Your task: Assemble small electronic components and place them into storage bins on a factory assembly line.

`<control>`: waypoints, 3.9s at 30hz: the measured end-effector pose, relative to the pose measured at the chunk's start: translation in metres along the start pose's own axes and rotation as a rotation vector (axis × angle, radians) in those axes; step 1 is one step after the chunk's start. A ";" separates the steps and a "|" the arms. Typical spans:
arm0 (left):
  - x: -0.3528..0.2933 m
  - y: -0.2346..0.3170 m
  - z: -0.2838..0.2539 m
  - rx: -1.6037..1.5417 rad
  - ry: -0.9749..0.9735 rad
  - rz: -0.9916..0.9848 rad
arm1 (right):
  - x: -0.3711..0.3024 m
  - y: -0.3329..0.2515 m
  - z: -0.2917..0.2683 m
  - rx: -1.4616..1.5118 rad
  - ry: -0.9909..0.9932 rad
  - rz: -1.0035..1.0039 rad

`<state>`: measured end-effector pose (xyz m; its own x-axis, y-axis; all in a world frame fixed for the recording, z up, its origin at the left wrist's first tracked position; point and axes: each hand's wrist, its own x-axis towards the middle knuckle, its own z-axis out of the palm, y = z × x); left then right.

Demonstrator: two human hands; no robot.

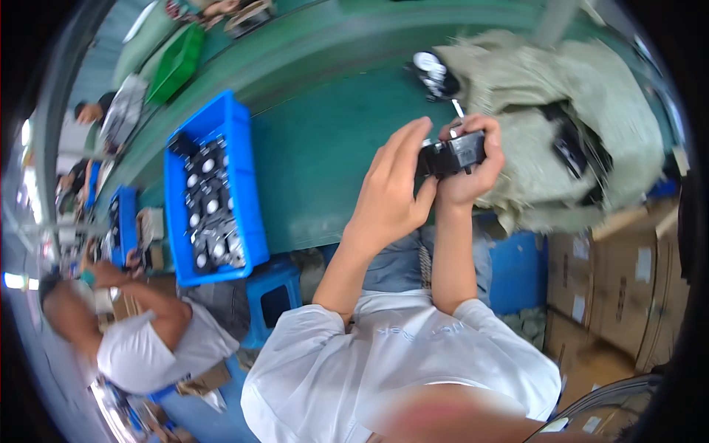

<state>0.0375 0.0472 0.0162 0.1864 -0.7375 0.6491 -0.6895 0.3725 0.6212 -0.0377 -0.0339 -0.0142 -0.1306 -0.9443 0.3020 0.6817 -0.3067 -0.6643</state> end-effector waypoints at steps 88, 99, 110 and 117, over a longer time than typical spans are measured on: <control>0.253 -0.204 0.033 -0.456 -0.571 -0.794 | 0.088 -0.123 -0.212 -2.175 -0.159 -0.629; 0.159 -0.085 -0.022 -0.001 -0.302 -0.487 | 0.090 -0.095 -0.179 -0.667 0.149 -0.020; 0.082 -0.050 0.012 -0.240 0.586 0.003 | 0.031 -0.038 -0.049 -0.306 -0.311 0.249; 0.062 -0.019 0.022 -0.756 0.834 -0.258 | 0.010 -0.008 -0.036 -0.115 -0.320 0.335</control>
<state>0.0468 -0.0179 0.0346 0.8592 -0.3445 0.3783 -0.0211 0.7149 0.6989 -0.0705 -0.0454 -0.0303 0.3234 -0.9149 0.2418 0.5616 -0.0201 -0.8272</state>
